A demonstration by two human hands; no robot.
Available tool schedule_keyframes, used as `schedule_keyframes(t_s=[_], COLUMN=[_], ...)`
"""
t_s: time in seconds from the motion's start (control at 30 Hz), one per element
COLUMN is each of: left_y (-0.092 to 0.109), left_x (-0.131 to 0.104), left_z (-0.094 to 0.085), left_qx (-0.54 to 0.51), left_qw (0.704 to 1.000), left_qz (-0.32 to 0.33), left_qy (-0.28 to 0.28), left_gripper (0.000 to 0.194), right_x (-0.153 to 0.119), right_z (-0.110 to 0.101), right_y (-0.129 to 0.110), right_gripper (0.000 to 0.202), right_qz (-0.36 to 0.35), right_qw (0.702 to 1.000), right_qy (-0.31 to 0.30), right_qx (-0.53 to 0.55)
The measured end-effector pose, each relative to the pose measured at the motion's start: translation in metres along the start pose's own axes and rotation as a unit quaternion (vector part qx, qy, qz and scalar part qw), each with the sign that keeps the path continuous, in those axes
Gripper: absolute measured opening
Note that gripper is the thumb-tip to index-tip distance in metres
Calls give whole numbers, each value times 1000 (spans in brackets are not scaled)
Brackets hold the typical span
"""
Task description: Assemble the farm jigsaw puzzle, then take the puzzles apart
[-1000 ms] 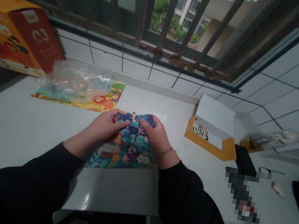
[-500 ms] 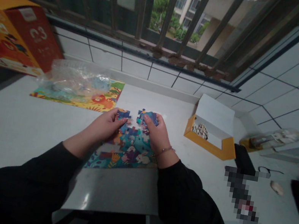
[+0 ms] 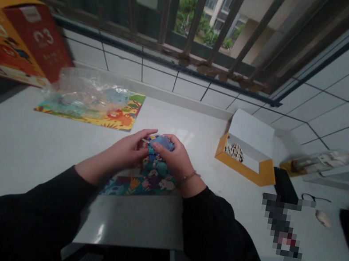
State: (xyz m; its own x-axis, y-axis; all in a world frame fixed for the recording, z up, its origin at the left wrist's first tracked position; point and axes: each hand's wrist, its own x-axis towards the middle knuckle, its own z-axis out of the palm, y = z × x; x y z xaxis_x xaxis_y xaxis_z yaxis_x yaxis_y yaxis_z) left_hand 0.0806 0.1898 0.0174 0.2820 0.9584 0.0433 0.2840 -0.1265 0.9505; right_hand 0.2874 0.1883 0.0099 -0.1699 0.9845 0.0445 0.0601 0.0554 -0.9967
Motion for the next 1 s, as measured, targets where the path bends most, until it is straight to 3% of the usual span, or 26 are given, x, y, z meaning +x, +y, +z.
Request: schedule_keyframes(t_s=[0.07, 0.17, 0.37, 0.53, 0.73, 0.83, 1.0], left_y=[-4, -7, -1, 0, 2, 5, 6], left_x=[3, 6, 4, 3, 0, -2, -2], left_z=[-1, -3, -7, -6, -3, -2, -2], left_qx=[-20, -25, 63, 44, -21, 19, 133], left_qw=[1000, 1000, 998, 999, 999, 998, 988], left_qz=[-15, -15, -9, -10, -11, 11, 78], left_qy=[1, -6, 0, 6, -48, -55, -15], left_gripper=[68, 56, 20, 21, 27, 24, 14], right_x=[0, 2, 4, 3, 2, 1, -1], right_z=[-1, -3, 1, 3, 4, 5, 5], right_y=[-2, -1, 1, -1, -3, -9, -11], right_gripper=[44, 44, 46, 44, 45, 47, 47], right_qz=[1, 2, 28, 28, 12, 18, 25], right_qw=[999, 996, 989, 986, 981, 982, 986], right_qy=[36, 83, 65, 70, 92, 95, 79], right_qx=[2, 15, 128, 151, 171, 161, 145])
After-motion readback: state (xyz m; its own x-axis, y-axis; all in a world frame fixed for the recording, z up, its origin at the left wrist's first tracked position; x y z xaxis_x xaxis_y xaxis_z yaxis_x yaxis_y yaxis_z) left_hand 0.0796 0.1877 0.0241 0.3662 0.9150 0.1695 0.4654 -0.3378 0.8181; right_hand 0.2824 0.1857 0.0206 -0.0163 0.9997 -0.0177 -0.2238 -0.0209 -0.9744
